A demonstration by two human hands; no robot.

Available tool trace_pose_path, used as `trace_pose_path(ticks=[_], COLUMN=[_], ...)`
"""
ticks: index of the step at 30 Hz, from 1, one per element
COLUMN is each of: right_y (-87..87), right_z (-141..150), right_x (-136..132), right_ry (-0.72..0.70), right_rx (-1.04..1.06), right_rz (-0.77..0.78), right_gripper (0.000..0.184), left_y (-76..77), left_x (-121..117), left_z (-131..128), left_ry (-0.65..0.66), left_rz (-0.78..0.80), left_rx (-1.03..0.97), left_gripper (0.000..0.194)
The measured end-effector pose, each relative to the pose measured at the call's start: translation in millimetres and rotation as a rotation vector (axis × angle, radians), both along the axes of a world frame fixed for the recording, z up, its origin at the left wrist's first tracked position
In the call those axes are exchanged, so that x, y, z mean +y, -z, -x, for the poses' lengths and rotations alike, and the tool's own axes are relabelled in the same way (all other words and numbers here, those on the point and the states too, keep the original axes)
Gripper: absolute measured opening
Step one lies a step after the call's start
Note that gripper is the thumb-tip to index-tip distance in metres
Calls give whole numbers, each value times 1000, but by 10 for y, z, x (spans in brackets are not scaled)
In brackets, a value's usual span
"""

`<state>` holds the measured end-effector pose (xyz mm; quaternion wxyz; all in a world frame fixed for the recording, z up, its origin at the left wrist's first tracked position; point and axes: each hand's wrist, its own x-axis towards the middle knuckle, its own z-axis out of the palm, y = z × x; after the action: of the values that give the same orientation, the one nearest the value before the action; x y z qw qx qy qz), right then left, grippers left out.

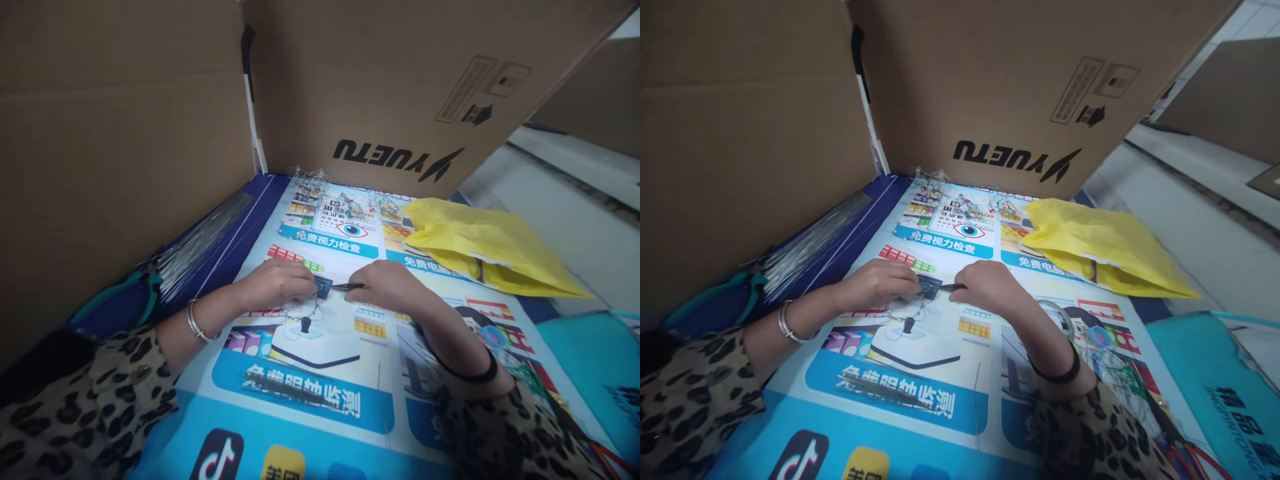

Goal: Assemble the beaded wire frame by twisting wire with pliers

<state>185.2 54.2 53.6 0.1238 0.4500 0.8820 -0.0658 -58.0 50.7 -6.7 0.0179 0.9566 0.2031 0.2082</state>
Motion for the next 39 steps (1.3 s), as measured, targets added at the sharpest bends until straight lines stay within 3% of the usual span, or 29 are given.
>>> trace_pose_path(ticks=[6, 19, 25, 31, 35, 39], right_y=[82, 268, 153, -30, -10, 67], right_z=[8, 162, 107, 28, -17, -104], right_x=[22, 89, -8, -383, -548, -548], right_ry=[46, 41, 31, -31, -37, 31], right_rx=[3, -42, 7, -45, -88, -74], right_rz=[-65, -182, -221, -153, -37, 30], right_gripper=[27, 30, 30, 30, 28, 31], left_y=[2, 82, 73, 83, 102, 104], left_x=[14, -145, -179, -174, -182, -216], left_z=[-32, -217, -260, -227, -212, -204], left_ry=[-19, -315, -398, -415, -421, -434], left_rz=[85, 143, 219, 217, 210, 224], left_rx=[-55, -85, -90, -100, -116, -142], left_gripper=[17, 16, 14, 13, 13, 13])
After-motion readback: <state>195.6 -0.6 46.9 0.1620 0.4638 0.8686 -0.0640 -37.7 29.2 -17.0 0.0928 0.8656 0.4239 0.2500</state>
